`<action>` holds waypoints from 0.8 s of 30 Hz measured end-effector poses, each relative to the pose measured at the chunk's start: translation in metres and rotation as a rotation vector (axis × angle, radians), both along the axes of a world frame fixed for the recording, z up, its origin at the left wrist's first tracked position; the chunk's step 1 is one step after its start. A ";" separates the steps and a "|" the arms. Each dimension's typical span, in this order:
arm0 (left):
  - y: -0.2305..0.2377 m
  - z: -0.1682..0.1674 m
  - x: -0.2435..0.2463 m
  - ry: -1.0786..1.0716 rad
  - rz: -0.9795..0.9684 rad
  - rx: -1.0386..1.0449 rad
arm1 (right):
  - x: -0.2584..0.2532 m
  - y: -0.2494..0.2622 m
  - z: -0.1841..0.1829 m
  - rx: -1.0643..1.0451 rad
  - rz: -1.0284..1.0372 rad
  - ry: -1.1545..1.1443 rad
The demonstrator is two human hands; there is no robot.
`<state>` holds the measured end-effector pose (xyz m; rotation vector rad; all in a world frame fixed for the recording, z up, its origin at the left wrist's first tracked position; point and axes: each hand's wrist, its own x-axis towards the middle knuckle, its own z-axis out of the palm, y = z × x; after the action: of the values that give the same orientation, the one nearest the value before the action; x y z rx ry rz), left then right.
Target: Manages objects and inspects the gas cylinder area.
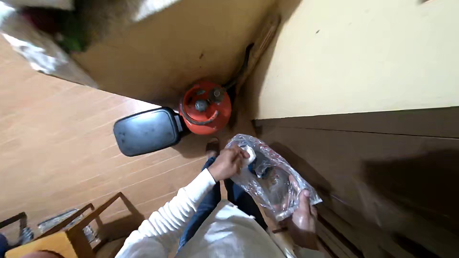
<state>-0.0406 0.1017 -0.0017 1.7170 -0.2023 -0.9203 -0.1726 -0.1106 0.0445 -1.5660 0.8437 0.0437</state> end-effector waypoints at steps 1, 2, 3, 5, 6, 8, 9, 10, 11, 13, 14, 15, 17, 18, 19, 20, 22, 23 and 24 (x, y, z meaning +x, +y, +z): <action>-0.005 0.015 -0.010 0.008 -0.056 -0.032 | -0.001 0.000 0.008 0.033 0.027 -0.044; -0.011 0.028 -0.021 0.015 -0.125 -0.048 | -0.003 0.000 0.016 0.062 0.056 -0.084; -0.018 0.040 -0.029 0.018 -0.189 -0.056 | -0.003 0.002 0.023 0.084 0.078 -0.113; -0.034 0.054 -0.044 0.010 -0.254 -0.076 | 0.001 0.008 0.040 0.110 0.092 -0.128; -0.042 0.057 -0.050 0.009 -0.255 -0.093 | 0.002 0.012 0.050 0.106 0.095 -0.116; -0.052 0.061 -0.056 0.016 -0.251 -0.090 | 0.003 0.016 0.060 0.107 0.113 -0.136; -0.055 0.063 -0.055 0.028 -0.236 -0.079 | 0.004 0.015 0.062 0.115 0.126 -0.158; -0.055 0.065 -0.055 0.052 -0.204 -0.073 | 0.005 0.015 0.065 0.126 0.134 -0.173; -0.053 0.069 -0.055 0.093 -0.151 -0.076 | 0.005 0.014 0.067 0.141 0.141 -0.178; -0.042 0.079 -0.056 0.197 0.034 -0.135 | 0.005 0.008 0.070 0.173 0.160 -0.203; -0.033 0.084 -0.056 0.246 0.153 -0.192 | 0.005 0.004 0.072 0.190 0.166 -0.214; -0.024 0.088 -0.056 0.281 0.281 -0.266 | 0.006 0.001 0.074 0.209 0.165 -0.219; -0.004 0.097 -0.054 0.337 0.493 -0.435 | 0.008 -0.003 0.076 0.240 0.168 -0.221; 0.005 0.099 -0.053 0.344 0.566 -0.494 | 0.008 -0.004 0.077 0.254 0.167 -0.225; 0.013 0.101 -0.051 0.352 0.625 -0.530 | 0.008 -0.005 0.076 0.264 0.172 -0.233; 0.020 0.104 -0.050 0.364 0.669 -0.557 | 0.008 -0.005 0.076 0.267 0.184 -0.238; 0.030 0.107 -0.050 0.393 0.740 -0.586 | 0.008 -0.004 0.074 0.265 0.215 -0.243; 0.033 0.108 -0.051 0.409 0.769 -0.600 | 0.008 -0.002 0.074 0.258 0.223 -0.245; 0.035 0.109 -0.051 0.428 0.793 -0.618 | 0.010 -0.001 0.074 0.256 0.227 -0.242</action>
<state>-0.0918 0.1362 0.1072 0.8640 0.4202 -0.5167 -0.1631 -0.1112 0.1185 -1.3853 0.4494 0.1187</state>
